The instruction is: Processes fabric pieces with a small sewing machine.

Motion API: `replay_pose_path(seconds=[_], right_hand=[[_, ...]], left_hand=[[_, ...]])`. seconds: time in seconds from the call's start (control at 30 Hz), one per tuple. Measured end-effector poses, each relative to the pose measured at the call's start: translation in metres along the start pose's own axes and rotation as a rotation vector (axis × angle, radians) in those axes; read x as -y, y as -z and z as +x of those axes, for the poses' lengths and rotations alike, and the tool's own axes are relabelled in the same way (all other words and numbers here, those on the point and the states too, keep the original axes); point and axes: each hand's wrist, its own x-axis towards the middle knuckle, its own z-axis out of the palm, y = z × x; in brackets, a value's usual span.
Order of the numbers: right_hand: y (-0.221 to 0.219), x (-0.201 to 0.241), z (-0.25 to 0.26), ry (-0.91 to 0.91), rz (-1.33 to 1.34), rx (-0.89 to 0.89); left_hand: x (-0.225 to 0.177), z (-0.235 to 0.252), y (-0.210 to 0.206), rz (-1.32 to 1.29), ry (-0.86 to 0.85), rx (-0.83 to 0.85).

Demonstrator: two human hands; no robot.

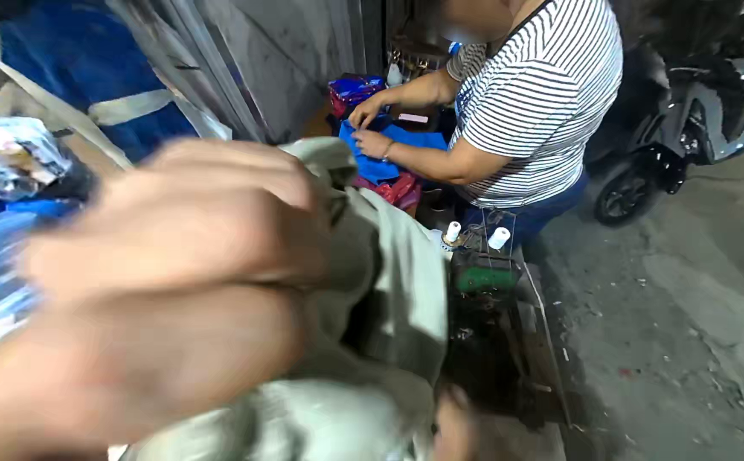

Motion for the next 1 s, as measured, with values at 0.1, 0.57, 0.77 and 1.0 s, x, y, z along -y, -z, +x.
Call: replay_pose_path(seconds=[0.1, 0.57, 0.77, 1.0], right_hand=[[-0.03, -0.001, -0.032, -0.086, -0.224, -0.024], [-0.029, -0.132, -0.075, -0.546, -0.234, 0.088], [-0.045, -0.185, 0.006, -0.346, -0.258, -0.114], [-0.089, -0.132, 0.016, -0.904, -0.017, 0.692]], left_hand=[[0.024, 0.03, -0.07, 0.128, -0.123, -0.127], [0.079, -0.154, -0.21, -0.384, 0.945, 0.437], [0.067, -0.156, -0.21, -0.236, 0.749, 0.36], [0.05, -0.154, -0.21, -0.303, 0.693, 0.179]])
